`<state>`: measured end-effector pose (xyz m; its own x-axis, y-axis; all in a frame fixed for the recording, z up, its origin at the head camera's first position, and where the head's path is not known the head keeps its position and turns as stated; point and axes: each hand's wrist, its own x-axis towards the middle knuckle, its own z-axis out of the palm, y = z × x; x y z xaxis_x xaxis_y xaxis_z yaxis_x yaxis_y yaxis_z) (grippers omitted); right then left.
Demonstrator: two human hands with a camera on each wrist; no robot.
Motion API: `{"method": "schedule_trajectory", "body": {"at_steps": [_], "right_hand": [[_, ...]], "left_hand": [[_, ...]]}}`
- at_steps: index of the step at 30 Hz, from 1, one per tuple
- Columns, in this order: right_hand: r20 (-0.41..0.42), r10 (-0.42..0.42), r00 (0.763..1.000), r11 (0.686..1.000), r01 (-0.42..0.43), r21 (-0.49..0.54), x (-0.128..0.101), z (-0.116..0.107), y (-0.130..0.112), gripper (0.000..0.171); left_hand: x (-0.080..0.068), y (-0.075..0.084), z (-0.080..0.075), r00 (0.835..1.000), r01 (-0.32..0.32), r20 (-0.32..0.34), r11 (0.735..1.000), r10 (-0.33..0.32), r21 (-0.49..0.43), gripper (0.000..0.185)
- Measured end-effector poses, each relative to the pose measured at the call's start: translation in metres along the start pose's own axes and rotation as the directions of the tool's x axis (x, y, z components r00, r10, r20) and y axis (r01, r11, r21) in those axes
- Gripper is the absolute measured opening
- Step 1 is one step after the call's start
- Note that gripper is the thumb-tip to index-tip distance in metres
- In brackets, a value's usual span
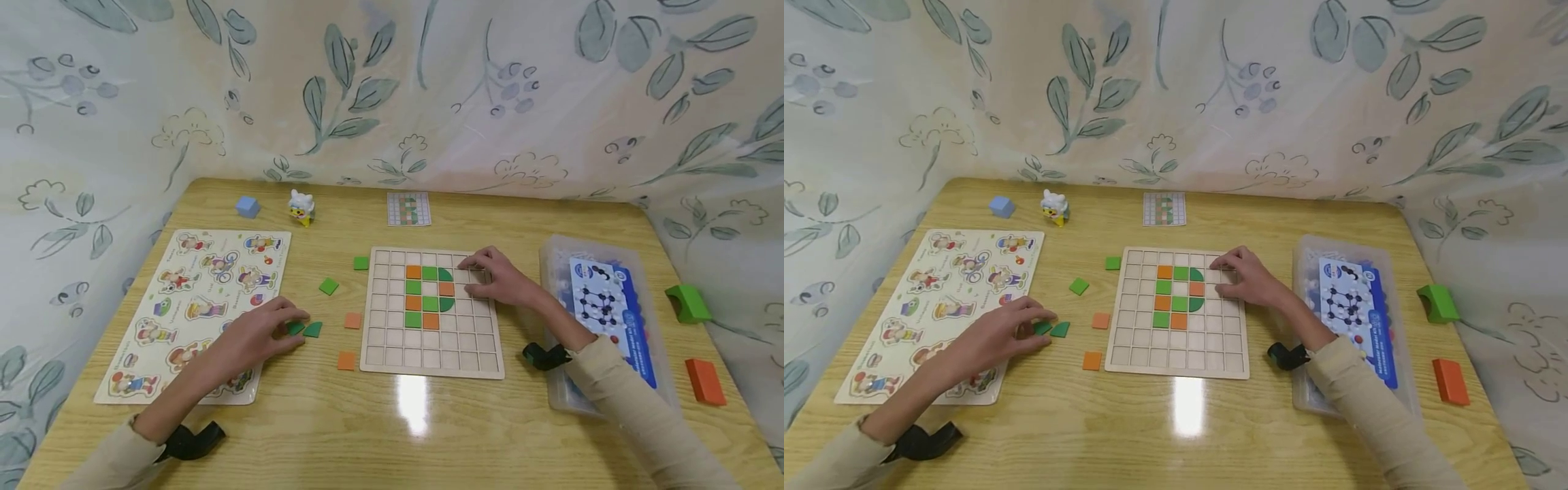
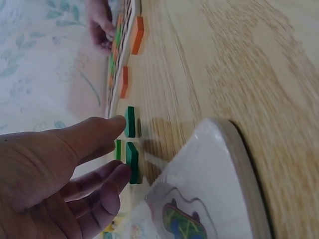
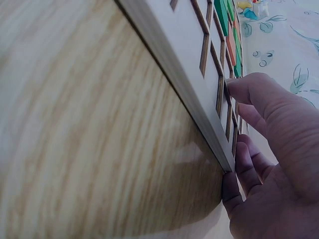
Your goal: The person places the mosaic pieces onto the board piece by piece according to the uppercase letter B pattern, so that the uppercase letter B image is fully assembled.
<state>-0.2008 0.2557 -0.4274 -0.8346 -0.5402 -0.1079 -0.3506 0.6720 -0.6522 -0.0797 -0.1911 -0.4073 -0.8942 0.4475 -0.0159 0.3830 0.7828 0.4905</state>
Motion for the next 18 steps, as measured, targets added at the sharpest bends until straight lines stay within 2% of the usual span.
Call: {"method": "schedule_trajectory", "body": {"at_steps": [11, 18], "right_hand": [[0.003, 0.001, 1.0, 1.0, -0.001, 0.009, 0.0014, -0.0006, 0.0016, 0.038], [0.007, 0.002, 1.0, 1.0, -0.002, 0.013, 0.0007, -0.0004, 0.0022, 0.038]], "left_hand": [[-0.0015, 0.004, -0.0034, 1.0, 0.017, -0.02, 0.999, -0.016, 0.046, 0.029], [-0.0016, 0.0034, -0.0025, 0.998, 0.053, 0.013, 0.997, -0.053, 0.056, 0.026]]}}
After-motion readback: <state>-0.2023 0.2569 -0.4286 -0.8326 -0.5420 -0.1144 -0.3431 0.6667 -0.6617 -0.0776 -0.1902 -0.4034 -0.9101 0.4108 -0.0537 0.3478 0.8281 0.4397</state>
